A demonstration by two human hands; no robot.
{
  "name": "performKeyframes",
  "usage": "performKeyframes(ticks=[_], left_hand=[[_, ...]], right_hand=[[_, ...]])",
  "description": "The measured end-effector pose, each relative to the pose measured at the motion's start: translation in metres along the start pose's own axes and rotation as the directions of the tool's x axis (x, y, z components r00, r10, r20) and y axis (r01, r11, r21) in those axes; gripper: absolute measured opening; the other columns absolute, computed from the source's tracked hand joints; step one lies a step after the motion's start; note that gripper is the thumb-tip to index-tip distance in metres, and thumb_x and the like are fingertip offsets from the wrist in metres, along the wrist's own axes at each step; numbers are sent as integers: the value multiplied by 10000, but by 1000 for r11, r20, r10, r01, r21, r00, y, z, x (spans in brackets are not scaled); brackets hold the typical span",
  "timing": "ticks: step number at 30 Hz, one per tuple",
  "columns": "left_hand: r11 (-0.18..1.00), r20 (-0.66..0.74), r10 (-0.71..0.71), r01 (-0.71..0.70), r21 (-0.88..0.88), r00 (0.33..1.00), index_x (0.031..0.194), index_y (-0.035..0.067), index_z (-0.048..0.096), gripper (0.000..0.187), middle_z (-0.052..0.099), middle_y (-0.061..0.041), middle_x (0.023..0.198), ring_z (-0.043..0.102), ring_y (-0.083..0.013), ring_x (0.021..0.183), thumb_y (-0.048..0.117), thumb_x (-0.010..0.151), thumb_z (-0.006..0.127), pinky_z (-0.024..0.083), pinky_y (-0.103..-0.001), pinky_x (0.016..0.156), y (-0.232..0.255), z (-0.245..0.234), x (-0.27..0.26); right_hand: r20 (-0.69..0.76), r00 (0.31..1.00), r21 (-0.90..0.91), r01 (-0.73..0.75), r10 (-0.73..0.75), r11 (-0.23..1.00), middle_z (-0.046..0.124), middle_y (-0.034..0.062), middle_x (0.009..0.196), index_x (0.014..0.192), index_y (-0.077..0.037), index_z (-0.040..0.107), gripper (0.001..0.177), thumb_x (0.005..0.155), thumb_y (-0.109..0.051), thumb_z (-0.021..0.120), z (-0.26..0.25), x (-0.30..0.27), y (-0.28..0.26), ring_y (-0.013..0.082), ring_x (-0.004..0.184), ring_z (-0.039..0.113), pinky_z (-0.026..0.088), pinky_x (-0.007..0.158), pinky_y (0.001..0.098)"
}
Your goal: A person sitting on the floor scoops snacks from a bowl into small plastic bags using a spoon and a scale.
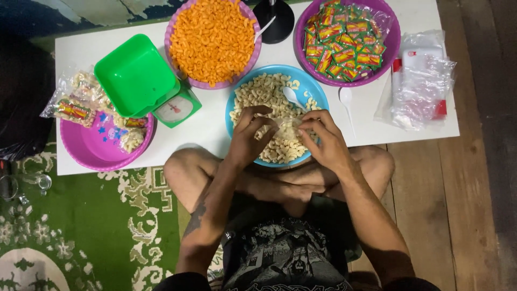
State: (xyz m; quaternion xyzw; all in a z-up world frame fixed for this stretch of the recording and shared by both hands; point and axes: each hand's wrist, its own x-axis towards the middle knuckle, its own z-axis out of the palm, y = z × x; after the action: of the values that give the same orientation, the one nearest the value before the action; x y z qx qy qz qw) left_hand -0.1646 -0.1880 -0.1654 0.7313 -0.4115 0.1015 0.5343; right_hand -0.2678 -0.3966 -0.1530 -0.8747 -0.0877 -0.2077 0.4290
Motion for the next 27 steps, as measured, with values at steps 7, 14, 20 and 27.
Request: performKeyframes(ticks=[7,14,20,27], left_hand=[[999,52,-38,39,-29,998,1105,75,697,270,678,-111,1155,660,-378,1148,-71,886,762,573,-459,844,-24,7,-16],[862,380,-480,506,36,790,1551,65,375,807,487,-307,1455,570,-566,1225,164,880,813,515,-686,946,-36,11,-28],[884,340,-461,460,90,820,1447,130,570,632,679,-163,1269,621,-422,1228,161,874,833,444,-588,1037,-61,27,-50],[884,262,-459,465,41,849,1438,118,567,607,676,-214,1217,677,-476,1070,154,891,827,587,-598,808,-55,27,-51]], right_hand=[[143,990,6,1,-2,1000,632,188,1126,1010,10,633,67,952,10,667,11,5,7,421,1095,648,554,865,544],[53,999,148,-2,-6,989,654,148,1001,1010,-8,641,27,989,-9,658,18,1,6,381,1042,681,546,857,480],[24,996,225,-89,86,970,668,140,1119,1152,-51,598,196,979,-25,685,25,-8,23,381,1096,667,537,880,513],[193,916,101,-375,351,922,526,350,1363,1508,74,291,811,900,-109,795,24,-7,14,573,1296,478,422,1013,732]])
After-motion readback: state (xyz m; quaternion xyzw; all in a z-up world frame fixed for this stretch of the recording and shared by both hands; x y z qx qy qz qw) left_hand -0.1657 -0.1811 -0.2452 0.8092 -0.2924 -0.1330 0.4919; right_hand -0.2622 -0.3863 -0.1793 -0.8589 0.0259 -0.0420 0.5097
